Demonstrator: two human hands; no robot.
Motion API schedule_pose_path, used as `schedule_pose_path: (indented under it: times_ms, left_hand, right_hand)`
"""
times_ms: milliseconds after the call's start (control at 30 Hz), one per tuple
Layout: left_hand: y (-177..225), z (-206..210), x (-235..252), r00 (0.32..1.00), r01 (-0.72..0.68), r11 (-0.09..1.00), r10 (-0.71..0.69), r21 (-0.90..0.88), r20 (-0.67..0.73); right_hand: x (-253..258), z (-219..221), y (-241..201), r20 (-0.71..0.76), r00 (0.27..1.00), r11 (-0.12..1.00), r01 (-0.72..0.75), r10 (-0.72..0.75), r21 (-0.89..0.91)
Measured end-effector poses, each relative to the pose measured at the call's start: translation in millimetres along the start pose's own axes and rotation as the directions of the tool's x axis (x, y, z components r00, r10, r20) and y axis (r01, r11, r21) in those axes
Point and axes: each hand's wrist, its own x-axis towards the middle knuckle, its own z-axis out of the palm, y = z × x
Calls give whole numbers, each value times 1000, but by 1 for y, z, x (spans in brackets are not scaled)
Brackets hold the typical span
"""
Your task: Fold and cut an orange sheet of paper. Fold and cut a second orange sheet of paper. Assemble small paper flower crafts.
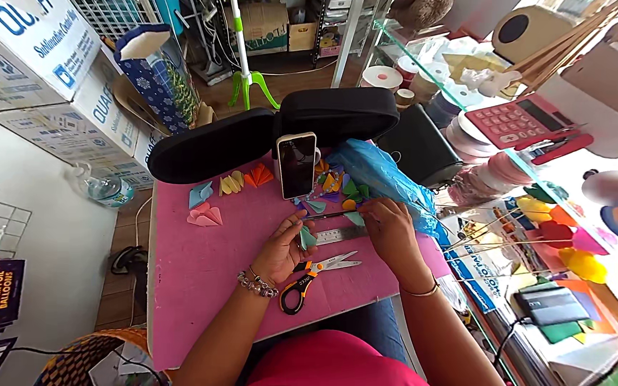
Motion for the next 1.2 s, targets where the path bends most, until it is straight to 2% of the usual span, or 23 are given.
schedule_pose_path:
  times_ms: [100, 200, 267, 367, 433, 533, 633, 700, 867, 933, 1000, 1133, 1200]
  left_hand:
    - [-1, 0, 0, 1000, -4, 999, 3, 34, 22]
    - [-2, 1, -1, 999, -14, 998, 11, 66, 46]
    - [-5, 0, -1, 997, -8, 996, 1, 88, 80]
    - [-7, -1, -1, 992, -3, 995, -10, 95, 129]
    - [-6, -1, -1, 994, -8, 998, 1, 65, 111]
    - [-1, 0, -2, 999, 1, 1000, 0, -28, 35]
    - [4, -2, -1, 999, -1, 995, 6, -103, 50]
    - [6, -3, -1, 998, -3, 994, 10, -108, 65]
    - [6, 0, -2, 1000, 5, 995, -4, -98, 7]
    - [6, -1, -1, 1000, -4, 995, 3, -96, -11]
    - [7, -2, 1, 999, -15, 995, 12, -103, -30]
    - [8, -2, 1, 997, -41, 990, 31, -138, -77]
    - [7, -2, 2, 993, -90, 979, 73, -184, -95]
  right_hand:
    - [3, -3, -9, 34, 995, 958, -103, 98, 267]
    - [5, -3, -27, 216, 962, 779, -263, 167, 569]
    - [2, 5, -41, 303, 942, 717, -312, 146, 623]
    - [-3, 22, -56, 334, 940, 716, -283, 73, 639]
    - [1, 28, -60, 312, 949, 744, -241, 45, 623]
    - [20, 37, -50, 241, 966, 783, -220, 93, 582]
    - [38, 46, -38, 198, 975, 928, -161, 97, 336]
    - [45, 48, -35, 259, 963, 982, -115, 72, 151]
    - [47, 54, -40, 404, 914, 996, -12, 46, -87]
    - [46, 55, -42, 432, 899, 992, -20, 72, -122]
    - [45, 55, -43, 400, 914, 992, -20, 69, -125]
    - [42, 54, -37, 219, 975, 995, -23, 44, -98]
    - [38, 46, -39, 143, 988, 999, -51, 51, -3]
